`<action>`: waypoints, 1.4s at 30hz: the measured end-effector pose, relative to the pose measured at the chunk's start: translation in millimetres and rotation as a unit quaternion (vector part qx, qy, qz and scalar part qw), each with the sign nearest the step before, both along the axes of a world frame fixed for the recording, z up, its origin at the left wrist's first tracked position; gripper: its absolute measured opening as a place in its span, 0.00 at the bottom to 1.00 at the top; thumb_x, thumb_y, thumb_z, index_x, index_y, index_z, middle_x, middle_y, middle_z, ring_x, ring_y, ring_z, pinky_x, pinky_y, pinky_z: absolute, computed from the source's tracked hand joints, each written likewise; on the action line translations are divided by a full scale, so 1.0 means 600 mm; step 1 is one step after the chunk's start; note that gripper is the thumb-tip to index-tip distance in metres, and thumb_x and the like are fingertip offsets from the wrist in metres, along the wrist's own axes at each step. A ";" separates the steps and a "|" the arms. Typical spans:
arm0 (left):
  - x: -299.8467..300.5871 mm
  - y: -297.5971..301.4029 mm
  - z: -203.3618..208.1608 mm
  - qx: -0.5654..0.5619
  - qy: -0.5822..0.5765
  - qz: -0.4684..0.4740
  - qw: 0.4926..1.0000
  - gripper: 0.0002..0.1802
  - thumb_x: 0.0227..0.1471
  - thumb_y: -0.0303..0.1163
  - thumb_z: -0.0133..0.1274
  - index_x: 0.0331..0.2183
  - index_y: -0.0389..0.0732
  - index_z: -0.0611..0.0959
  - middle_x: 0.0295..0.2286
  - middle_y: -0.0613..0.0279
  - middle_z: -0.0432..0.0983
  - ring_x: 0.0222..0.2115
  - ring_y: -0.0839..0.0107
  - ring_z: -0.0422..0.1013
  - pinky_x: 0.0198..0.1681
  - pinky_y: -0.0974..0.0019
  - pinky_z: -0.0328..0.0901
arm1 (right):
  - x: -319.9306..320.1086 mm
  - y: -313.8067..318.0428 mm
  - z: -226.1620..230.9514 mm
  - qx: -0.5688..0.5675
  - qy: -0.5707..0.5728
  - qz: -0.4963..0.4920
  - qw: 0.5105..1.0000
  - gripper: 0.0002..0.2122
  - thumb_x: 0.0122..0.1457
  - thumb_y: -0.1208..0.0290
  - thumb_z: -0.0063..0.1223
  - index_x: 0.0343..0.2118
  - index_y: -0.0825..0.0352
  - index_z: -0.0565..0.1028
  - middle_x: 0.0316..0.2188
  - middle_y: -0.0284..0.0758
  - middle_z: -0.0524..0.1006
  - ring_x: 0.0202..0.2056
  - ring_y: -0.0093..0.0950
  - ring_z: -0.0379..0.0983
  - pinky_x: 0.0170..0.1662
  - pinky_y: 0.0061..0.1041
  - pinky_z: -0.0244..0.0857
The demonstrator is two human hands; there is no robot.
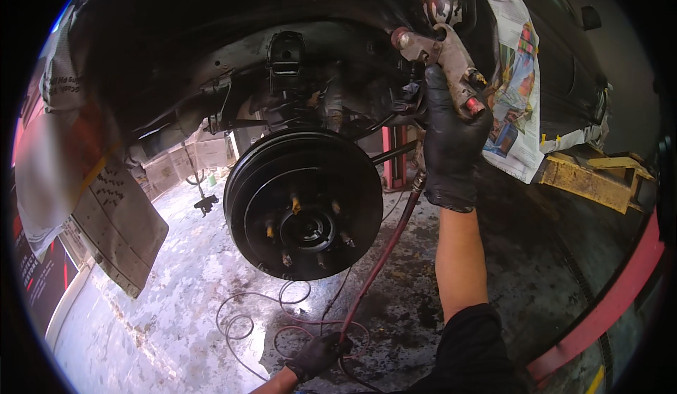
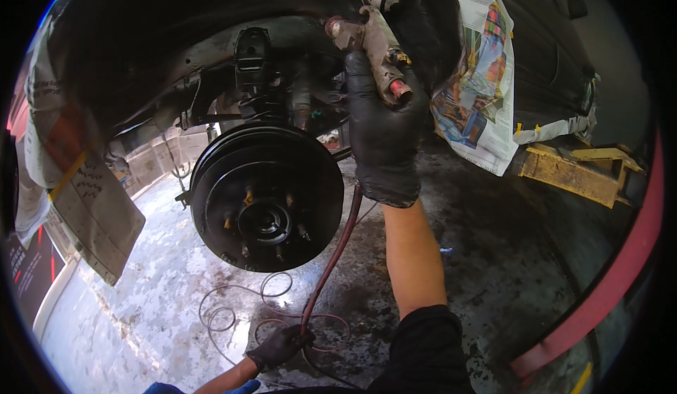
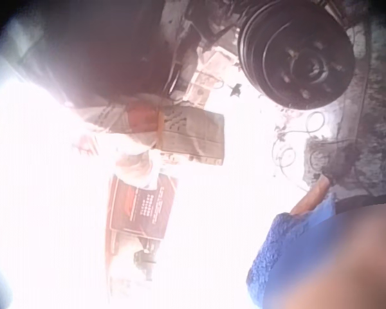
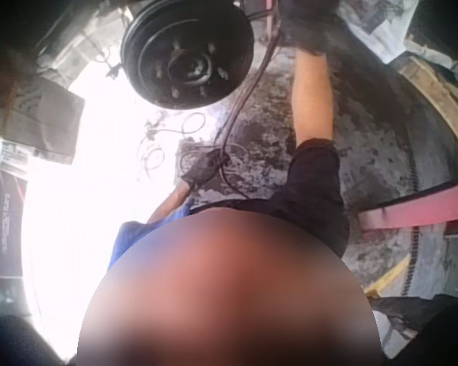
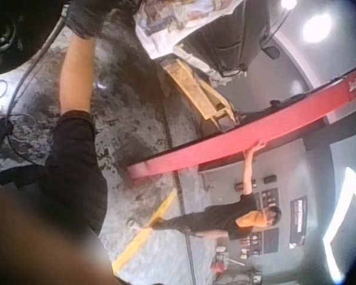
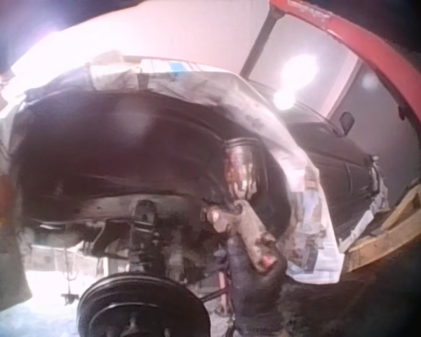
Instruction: The person uses a pneumatic spray gun to apply black paint to the underside of a car's wheel well and suspension components. They move the spray gun systematically across the area, occasionally dipping it into a paint container to reload.
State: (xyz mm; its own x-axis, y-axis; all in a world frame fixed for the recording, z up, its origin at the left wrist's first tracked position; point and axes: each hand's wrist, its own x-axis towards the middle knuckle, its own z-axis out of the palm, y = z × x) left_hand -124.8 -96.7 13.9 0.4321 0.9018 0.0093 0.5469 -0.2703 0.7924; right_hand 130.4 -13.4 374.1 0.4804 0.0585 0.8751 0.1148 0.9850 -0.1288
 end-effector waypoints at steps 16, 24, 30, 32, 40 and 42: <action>0.055 0.026 0.056 0.039 0.036 -0.020 0.998 0.18 0.64 0.40 0.50 0.46 0.37 0.82 0.36 0.53 0.83 0.38 0.63 0.79 0.44 0.61 0.71 | 0.055 0.055 0.075 0.026 -0.015 -0.047 0.998 0.15 0.61 0.69 0.61 0.47 0.73 0.78 0.42 0.35 0.81 0.42 0.22 0.76 0.46 0.24 0.68; 0.012 0.010 0.040 0.093 -0.066 0.018 0.993 0.16 0.59 0.42 0.55 0.43 0.41 0.83 0.30 0.47 0.81 0.32 0.50 0.79 0.35 0.54 0.71 | -0.014 0.048 0.082 0.030 -0.037 0.043 0.998 0.17 0.60 0.66 0.63 0.46 0.73 0.78 0.42 0.36 0.80 0.43 0.24 0.77 0.47 0.25 0.68; -0.012 -0.011 0.029 0.094 -0.015 0.039 0.995 0.17 0.60 0.43 0.54 0.44 0.41 0.83 0.29 0.49 0.81 0.32 0.52 0.79 0.36 0.55 0.71 | -0.064 0.017 0.080 0.001 -0.026 -0.049 0.998 0.17 0.59 0.66 0.64 0.44 0.76 0.78 0.42 0.38 0.80 0.43 0.24 0.76 0.47 0.26 0.68; -0.021 -0.014 0.041 0.057 0.031 0.037 0.997 0.17 0.63 0.40 0.51 0.44 0.38 0.82 0.34 0.52 0.83 0.38 0.61 0.80 0.42 0.61 0.72 | -0.077 0.012 0.085 0.021 -0.050 0.033 0.998 0.16 0.60 0.64 0.63 0.43 0.72 0.79 0.36 0.34 0.81 0.37 0.20 0.76 0.41 0.23 0.69; -0.040 -0.027 0.041 0.015 -0.013 0.028 0.999 0.18 0.63 0.42 0.52 0.45 0.37 0.82 0.35 0.52 0.82 0.37 0.60 0.79 0.43 0.60 0.71 | -0.140 -0.008 0.090 0.101 -0.077 0.077 0.989 0.13 0.61 0.67 0.61 0.45 0.70 0.80 0.35 0.32 0.82 0.34 0.18 0.77 0.37 0.20 0.69; -0.046 -0.027 0.037 0.006 -0.044 0.017 0.999 0.19 0.63 0.42 0.52 0.45 0.38 0.82 0.35 0.53 0.82 0.38 0.62 0.79 0.44 0.61 0.70 | -0.147 -0.018 0.091 0.121 -0.097 0.037 0.987 0.14 0.61 0.68 0.60 0.46 0.70 0.79 0.36 0.32 0.82 0.36 0.19 0.77 0.39 0.21 0.69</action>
